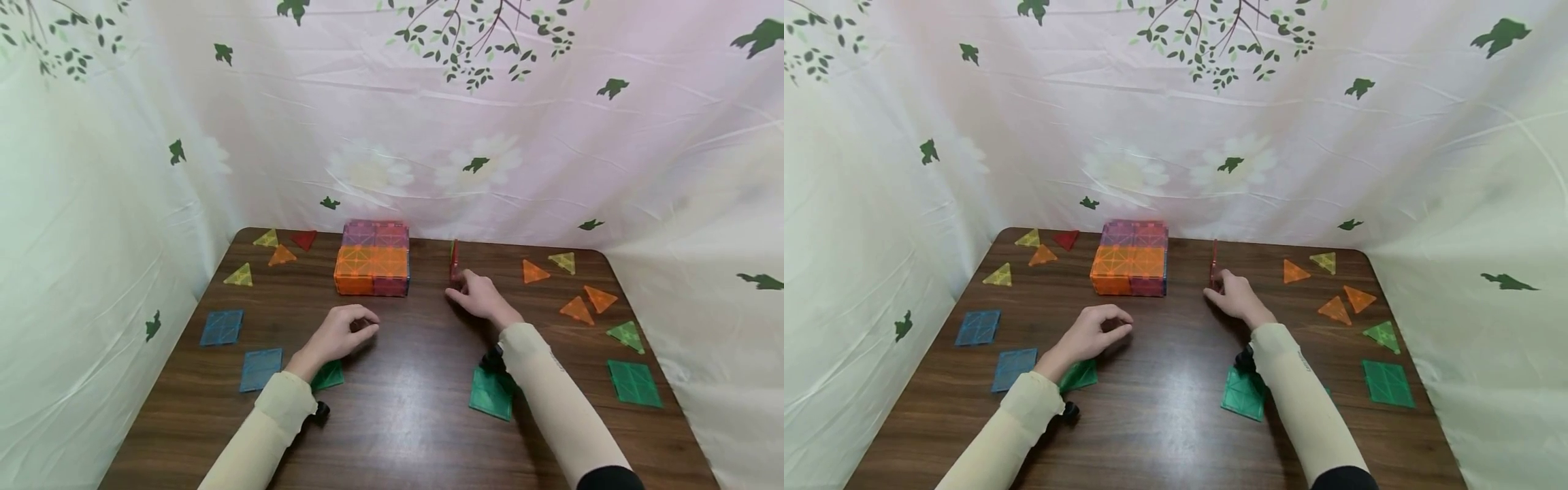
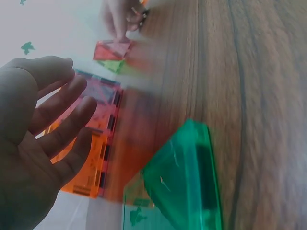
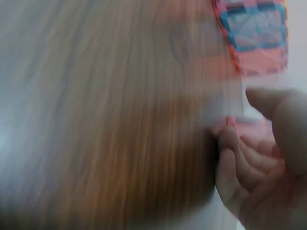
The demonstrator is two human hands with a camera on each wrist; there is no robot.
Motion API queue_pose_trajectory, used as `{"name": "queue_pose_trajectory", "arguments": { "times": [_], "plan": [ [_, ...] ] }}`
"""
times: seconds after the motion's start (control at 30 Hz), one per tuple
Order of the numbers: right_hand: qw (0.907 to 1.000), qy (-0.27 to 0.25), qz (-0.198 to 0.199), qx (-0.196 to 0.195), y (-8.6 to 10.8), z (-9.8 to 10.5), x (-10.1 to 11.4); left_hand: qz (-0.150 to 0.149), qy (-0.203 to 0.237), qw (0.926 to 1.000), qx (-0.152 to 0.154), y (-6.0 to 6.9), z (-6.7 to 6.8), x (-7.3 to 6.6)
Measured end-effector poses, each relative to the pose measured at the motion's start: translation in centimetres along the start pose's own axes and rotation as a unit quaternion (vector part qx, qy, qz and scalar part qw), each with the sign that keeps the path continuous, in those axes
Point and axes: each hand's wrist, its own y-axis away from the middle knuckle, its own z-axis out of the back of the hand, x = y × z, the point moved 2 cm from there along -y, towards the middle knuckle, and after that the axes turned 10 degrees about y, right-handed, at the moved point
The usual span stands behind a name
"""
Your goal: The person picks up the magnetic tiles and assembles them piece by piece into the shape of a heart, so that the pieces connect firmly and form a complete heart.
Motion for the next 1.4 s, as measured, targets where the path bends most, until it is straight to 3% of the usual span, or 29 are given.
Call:
{"name": "queue_pose_trajectory", "arguments": {
  "times": [0.17, 0.27, 0.37, 0.53, 0.63, 0.73, 0.87, 1.0, 1.2, 1.4],
  "plan": [
    [0.9976, 0.006, 0.067, -0.016, 2.4, 1.3, -2.4, 0.007, -0.001, 0.9998, -0.018, 1.1, 1.3, 0.2],
    [0.9953, 0.036, 0.074, -0.052, 4.2, 2.4, -4.6, 0.014, -0.002, 0.9994, -0.032, 1.8, 2.1, 0.3],
    [0.9936, 0.063, 0.052, -0.078, 6.0, 3.8, -6.9, 0.017, -0.001, 0.9985, -0.052, 2.4, 3.0, 0.4],
    [0.9893, 0.112, -0.021, -0.090, 8.7, 6.1, -10.9, 0.013, 0.001, 0.9969, -0.077, 3.4, 3.9, 0.6],
    [0.9855, 0.142, -0.061, -0.071, 10.1, 7.0, -13.1, 0.013, 0.001, 0.9964, -0.084, 4.0, 4.3, 0.8],
    [0.9841, 0.158, -0.075, -0.033, 11.1, 7.3, -14.5, 0.013, -0.001, 0.9956, -0.093, 4.5, 4.7, 1.1],
    [0.9841, 0.161, -0.074, 0.006, 11.7, 7.1, -15.4, 0.006, -0.012, 0.9940, -0.109, 4.9, 5.7, 1.7],
    [0.9850, 0.157, -0.072, -0.003, 11.9, 6.9, -15.7, 0.006, -0.030, 0.9918, -0.124, 5.1, 7.0, 2.3],
    [0.9862, 0.149, -0.072, -0.004, 11.9, 6.9, -15.9, 0.040, -0.052, 0.9884, -0.137, 5.1, 8.9, 3.2],
    [0.9888, 0.144, -0.039, -0.007, 11.8, 6.8, -15.4, 0.073, -0.069, 0.9859, -0.134, 4.8, 10.3, 3.9]
  ]
}}
